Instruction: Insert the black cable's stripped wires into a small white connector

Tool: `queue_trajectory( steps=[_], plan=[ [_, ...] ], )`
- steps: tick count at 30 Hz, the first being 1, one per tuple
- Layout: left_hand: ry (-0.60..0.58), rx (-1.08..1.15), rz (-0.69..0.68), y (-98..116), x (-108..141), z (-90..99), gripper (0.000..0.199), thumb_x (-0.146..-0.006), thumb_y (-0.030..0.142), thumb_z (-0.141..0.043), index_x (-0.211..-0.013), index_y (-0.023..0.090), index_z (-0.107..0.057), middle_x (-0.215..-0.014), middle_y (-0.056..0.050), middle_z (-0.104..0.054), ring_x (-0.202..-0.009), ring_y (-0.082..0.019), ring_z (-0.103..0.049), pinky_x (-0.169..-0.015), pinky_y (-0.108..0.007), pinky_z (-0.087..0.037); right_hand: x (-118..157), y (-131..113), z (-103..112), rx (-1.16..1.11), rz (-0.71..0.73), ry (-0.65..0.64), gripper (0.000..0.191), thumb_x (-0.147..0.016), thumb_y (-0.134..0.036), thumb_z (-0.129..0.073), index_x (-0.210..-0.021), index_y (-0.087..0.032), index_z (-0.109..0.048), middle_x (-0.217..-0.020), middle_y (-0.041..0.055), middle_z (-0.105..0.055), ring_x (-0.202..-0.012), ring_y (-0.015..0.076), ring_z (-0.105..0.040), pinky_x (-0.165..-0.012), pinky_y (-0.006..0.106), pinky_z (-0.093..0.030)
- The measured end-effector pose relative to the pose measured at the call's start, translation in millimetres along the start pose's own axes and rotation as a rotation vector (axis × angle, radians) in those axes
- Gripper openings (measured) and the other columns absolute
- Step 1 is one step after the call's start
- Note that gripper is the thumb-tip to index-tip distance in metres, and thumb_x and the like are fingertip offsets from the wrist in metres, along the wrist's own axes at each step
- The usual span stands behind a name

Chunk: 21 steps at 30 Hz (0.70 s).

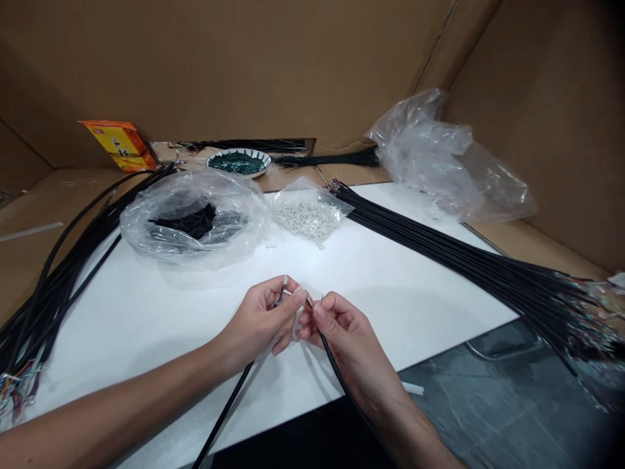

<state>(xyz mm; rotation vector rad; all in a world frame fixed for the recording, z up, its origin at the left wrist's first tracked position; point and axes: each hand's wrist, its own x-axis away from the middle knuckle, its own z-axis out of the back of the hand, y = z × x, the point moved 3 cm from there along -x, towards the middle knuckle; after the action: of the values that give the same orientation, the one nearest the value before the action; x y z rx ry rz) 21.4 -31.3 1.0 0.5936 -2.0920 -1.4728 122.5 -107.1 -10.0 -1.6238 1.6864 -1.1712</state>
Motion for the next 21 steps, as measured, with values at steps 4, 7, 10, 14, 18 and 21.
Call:
queue_trajectory(
  steps=[4, 7, 10, 14, 18, 21],
  plan=[
    [0.013, -0.044, 0.001, -0.2, 1.5, 0.1, 0.029, -0.085, 0.04, -0.055, -0.078, 0.016, -0.041, -0.043, 0.011, -0.034, -0.029, -0.001, -0.031, -0.031, -0.011, -0.03, 1.1, 0.1, 2.2, 0.038, 0.053, 0.066, 0.033, -0.078, -0.038, -0.064, -0.074, -0.011, -0.047, -0.075, 0.0015, -0.058, -0.073, 0.0057, -0.055, -0.074, 0.019, -0.044],
    [0.005, -0.067, -0.003, -0.5, 2.5, 0.2, 0.028, -0.086, 0.04, -0.054, -0.079, 0.017, -0.041, -0.042, 0.011, -0.032, -0.029, -0.001, -0.029, -0.032, -0.011, -0.03, 3.7, 0.5, 4.1, 0.053, 0.071, 0.109, 0.031, -0.079, -0.037, -0.064, -0.076, -0.011, -0.048, -0.073, 0.0006, -0.057, -0.072, 0.0054, -0.054, -0.073, 0.018, -0.043],
    [-0.008, -0.091, -0.008, -0.6, 2.3, 0.4, 0.027, -0.086, 0.04, -0.053, -0.079, 0.016, -0.042, -0.041, 0.011, -0.032, -0.029, 0.0, -0.029, -0.033, -0.011, -0.031, 4.6, 0.3, 5.1, 0.05, 0.088, 0.12, 0.03, -0.079, -0.038, -0.063, -0.078, -0.012, -0.048, -0.076, 0.0006, -0.056, -0.072, 0.0053, -0.054, -0.071, 0.018, -0.042],
    [-0.018, -0.111, -0.009, -1.4, 2.0, 1.1, 0.026, -0.087, 0.04, -0.053, -0.08, 0.016, -0.044, -0.04, 0.01, -0.034, -0.03, -0.001, -0.031, -0.034, -0.011, -0.032, 2.8, 2.0, 4.2, 0.031, 0.088, 0.079, 0.03, -0.081, -0.039, -0.06, -0.078, -0.012, -0.048, -0.077, 0.0003, -0.054, -0.072, 0.005, -0.053, -0.073, 0.018, -0.043],
    [-0.051, -0.091, 0.003, -2.3, 3.2, -0.3, 0.024, -0.087, 0.039, -0.053, -0.081, 0.017, -0.045, -0.042, 0.01, -0.037, -0.031, 0.0, -0.032, -0.035, -0.011, -0.034, 2.1, 5.1, 3.6, 0.069, 0.101, -0.01, 0.033, -0.086, -0.043, -0.053, -0.077, -0.012, -0.048, -0.075, 0.0015, -0.054, -0.073, 0.0052, -0.051, -0.074, 0.018, -0.041],
    [-0.072, -0.07, 0.012, -1.0, 4.0, -3.1, 0.023, -0.086, 0.037, -0.055, -0.08, 0.016, -0.047, -0.045, 0.008, -0.044, -0.031, 0.001, -0.033, -0.034, -0.011, -0.035, 2.6, 6.4, 4.7, 0.084, 0.117, -0.07, 0.032, -0.089, -0.041, -0.049, -0.077, -0.011, -0.049, -0.077, 0.0028, -0.055, -0.073, 0.0051, -0.049, -0.074, 0.018, -0.04]
  ],
)
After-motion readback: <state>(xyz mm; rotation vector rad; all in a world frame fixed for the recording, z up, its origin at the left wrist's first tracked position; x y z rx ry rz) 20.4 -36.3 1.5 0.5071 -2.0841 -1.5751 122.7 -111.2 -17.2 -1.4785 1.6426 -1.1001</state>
